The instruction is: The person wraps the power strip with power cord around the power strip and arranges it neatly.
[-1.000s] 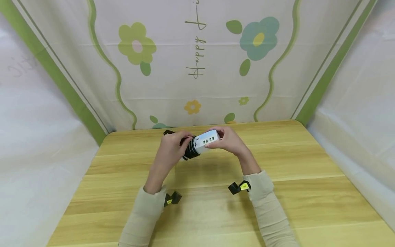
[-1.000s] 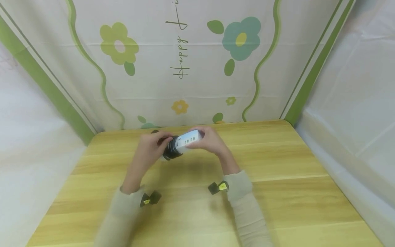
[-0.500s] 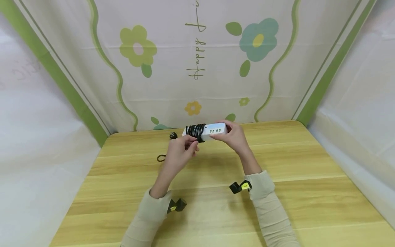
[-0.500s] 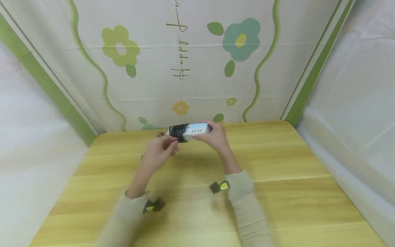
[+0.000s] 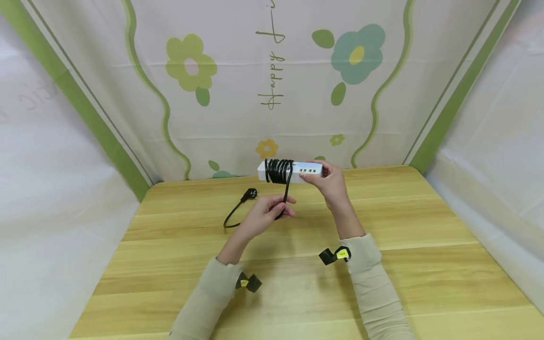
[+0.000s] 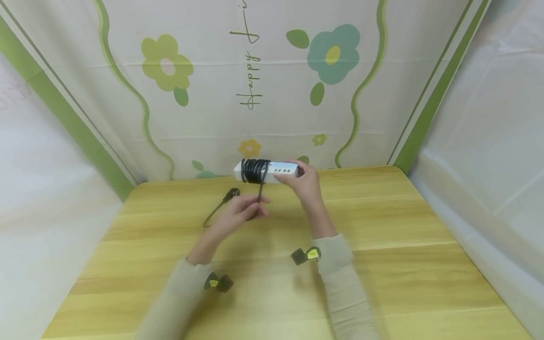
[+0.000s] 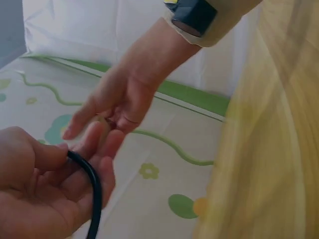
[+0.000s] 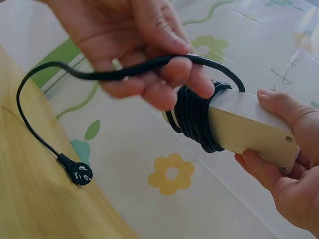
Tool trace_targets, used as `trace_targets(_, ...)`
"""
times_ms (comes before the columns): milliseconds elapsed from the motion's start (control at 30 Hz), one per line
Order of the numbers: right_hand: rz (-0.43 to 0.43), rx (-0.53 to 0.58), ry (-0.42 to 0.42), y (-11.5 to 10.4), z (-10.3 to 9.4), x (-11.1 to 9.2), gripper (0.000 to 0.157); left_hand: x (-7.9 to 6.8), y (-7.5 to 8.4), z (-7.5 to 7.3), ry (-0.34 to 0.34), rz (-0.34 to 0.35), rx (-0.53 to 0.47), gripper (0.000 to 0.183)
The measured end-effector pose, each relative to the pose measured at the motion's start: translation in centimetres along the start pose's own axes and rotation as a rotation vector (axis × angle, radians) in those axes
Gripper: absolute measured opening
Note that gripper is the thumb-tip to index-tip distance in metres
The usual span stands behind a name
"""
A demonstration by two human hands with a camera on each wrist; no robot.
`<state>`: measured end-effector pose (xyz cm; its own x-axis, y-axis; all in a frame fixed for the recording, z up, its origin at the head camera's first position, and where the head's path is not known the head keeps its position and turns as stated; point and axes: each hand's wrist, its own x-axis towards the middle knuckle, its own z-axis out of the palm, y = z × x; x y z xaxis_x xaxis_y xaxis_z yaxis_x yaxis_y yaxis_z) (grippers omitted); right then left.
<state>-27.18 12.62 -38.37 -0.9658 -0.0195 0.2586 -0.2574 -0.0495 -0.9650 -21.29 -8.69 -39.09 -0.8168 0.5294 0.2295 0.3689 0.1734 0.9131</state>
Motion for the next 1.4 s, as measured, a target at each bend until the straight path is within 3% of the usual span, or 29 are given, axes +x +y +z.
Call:
trace_targets(133,0.004,0.056,-0.007,-0.2,0.1,0.1,0.045,0.4,-1.0,0.3,-0.020,0.023,-0.019,0.027)
trace_targets(300,0.031,0.115,-0.043,-0.4,0.7,-0.1,0.046,0.9,-2.7,0.4,0.007,-0.017,-0.049,0.027)
trace_targets(700,0.100,0.257,-0.083,-1.3,2.2,-0.8,0.035,1.8,-4.7,-0.1,0.242,-0.109,-0.206,0.021)
trace_targets(867,0.120,0.267,-0.090,-1.3,2.5,-1.0,0.039,1.9,-5.8,-0.4,0.256,-0.128,-0.242,0.020)
trace_targets(1033,0.131,0.268,-0.103,-1.1,2.8,-0.9,0.045,2.3,-6.5,-0.7,0.262,-0.092,-0.223,0.020)
trace_targets(1233,0.161,0.296,-0.149,-1.2,3.1,-1.1,0.028,2.9,-6.7,-1.5,0.317,-0.050,-0.251,0.022)
trace_targets(1400,0.145,0.311,-0.178,-1.5,3.2,-1.5,0.026,3.1,-6.5,-1.9,0.314,0.000,-0.114,0.017)
